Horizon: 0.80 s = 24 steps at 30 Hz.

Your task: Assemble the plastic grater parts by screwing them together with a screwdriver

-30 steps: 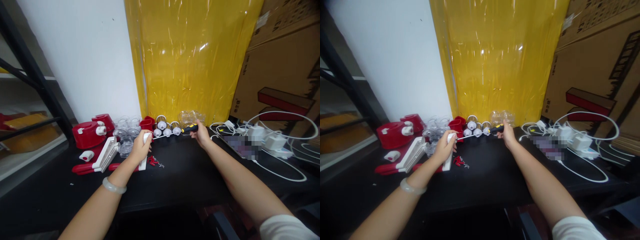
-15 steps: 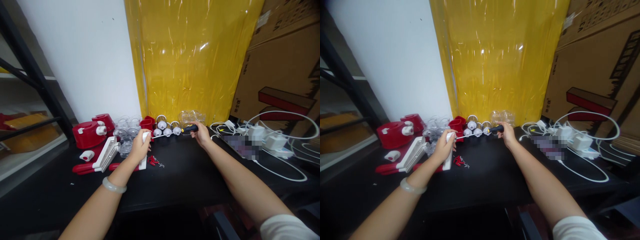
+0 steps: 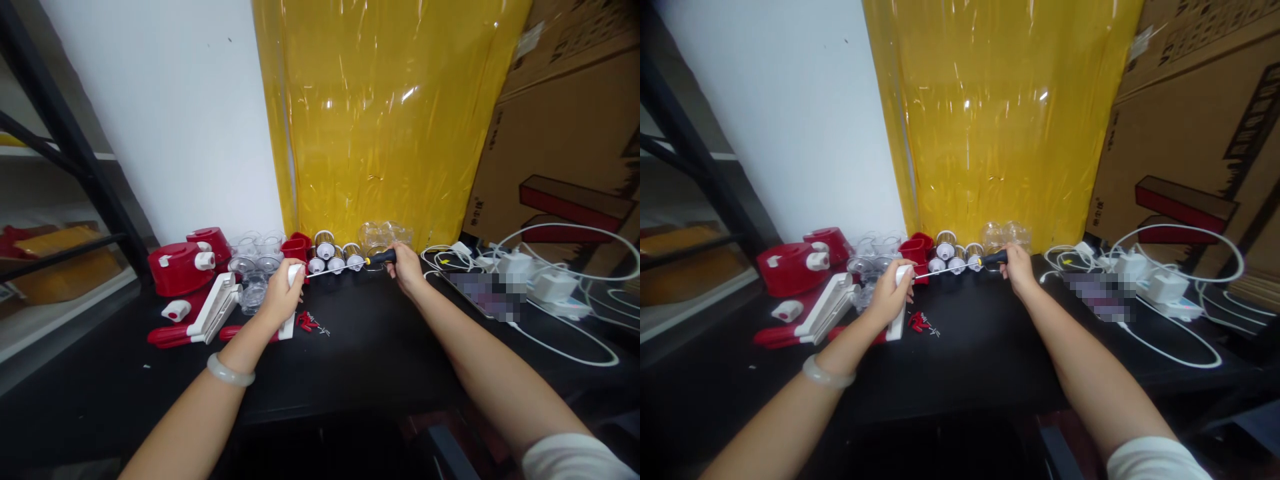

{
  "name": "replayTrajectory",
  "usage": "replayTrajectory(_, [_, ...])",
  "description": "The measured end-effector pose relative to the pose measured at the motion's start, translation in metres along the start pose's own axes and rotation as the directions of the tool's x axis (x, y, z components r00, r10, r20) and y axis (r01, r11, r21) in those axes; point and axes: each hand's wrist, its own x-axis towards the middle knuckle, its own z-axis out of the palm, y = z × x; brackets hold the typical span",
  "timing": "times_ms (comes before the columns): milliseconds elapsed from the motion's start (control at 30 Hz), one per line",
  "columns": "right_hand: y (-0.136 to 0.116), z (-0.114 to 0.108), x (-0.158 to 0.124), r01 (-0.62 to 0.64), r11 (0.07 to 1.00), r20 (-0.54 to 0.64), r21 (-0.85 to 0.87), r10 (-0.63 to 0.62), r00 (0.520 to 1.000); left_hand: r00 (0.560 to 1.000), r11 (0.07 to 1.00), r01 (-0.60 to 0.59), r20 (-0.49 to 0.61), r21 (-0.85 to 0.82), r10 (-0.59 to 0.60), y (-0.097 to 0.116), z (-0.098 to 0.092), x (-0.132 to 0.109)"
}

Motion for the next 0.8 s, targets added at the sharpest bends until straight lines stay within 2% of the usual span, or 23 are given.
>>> replayTrajectory(200, [-0.0037, 0.0016, -0.0033, 0.01, 0.999, -0.031, -0.031, -0.011, 0.999, 1.0, 1.0, -0.023, 0.002, 0.017, 0.023, 0.0001, -0.0005, -0.0005])
replayTrajectory(333, [-0.0009, 0.0027, -0.0013, 0.031, 0.999, -0.049, 0.028, -0.03, 0.998, 1.0, 0.999, -0.025, -0.009, 0.02, 0.025, 0.0, 0.0, 0.0])
replayTrajectory(633, [-0.0034, 0.0094, -0.0019, 0.033, 0.98, -0.016, 0.196, -0.03, 0.999, 0.997, 0.99, 0.081, -0.012, -0.112, -0.083, -0.0016, 0.0011, 0.0026])
replayTrajectory(800, [-0.0061, 0.0089, -0.0025, 0.009, 0.979, -0.015, 0.205, -0.007, 1.0, 0.998, 0.984, 0.063, -0.014, -0.164, -0.066, -0.0028, 0.0023, 0.0028])
